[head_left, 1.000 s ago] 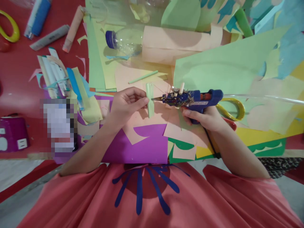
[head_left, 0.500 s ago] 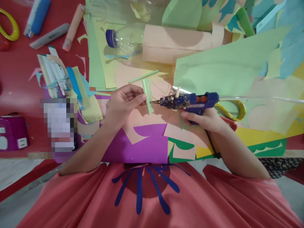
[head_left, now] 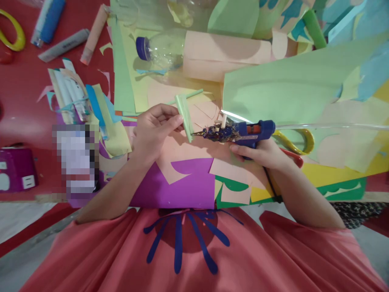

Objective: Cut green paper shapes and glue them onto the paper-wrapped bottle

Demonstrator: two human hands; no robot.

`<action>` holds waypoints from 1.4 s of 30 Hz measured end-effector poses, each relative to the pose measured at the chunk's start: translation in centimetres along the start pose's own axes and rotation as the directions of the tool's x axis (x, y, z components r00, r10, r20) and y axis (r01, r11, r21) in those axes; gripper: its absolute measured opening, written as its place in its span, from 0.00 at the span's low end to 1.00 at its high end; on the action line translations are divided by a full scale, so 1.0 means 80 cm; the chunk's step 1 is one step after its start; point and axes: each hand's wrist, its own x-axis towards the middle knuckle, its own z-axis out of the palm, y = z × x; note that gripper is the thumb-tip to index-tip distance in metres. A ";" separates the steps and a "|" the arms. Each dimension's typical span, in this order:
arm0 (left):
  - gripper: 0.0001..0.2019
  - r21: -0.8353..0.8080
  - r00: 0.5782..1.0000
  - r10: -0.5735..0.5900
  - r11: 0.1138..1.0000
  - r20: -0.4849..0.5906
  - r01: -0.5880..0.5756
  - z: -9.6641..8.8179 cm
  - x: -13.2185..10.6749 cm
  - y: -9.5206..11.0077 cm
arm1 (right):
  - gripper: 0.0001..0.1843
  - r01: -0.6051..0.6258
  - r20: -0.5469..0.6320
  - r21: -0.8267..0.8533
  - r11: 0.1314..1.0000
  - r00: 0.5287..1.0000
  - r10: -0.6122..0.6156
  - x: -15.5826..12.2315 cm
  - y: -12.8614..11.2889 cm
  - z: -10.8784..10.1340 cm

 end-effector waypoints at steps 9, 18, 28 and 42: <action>0.10 -0.082 0.998 0.059 0.995 0.008 -0.059 -0.006 0.005 -0.007 | 0.20 -0.040 0.023 0.045 0.998 0.999 0.039 0.000 0.006 -0.001; 0.11 -0.105 0.998 0.059 0.993 -0.006 -0.060 -0.007 0.009 -0.011 | 0.20 0.008 0.013 0.051 0.999 1.000 -0.009 0.000 0.010 -0.001; 0.10 -0.039 1.000 0.009 0.999 0.005 -0.009 -0.004 0.003 -0.004 | 0.18 0.052 -0.011 -0.010 0.999 0.999 -0.052 0.000 0.010 -0.003; 0.11 -0.006 0.988 -0.101 0.995 0.119 0.103 0.005 -0.005 0.004 | 0.28 -0.015 -0.008 0.040 0.999 1.000 0.016 -0.001 -0.001 -0.003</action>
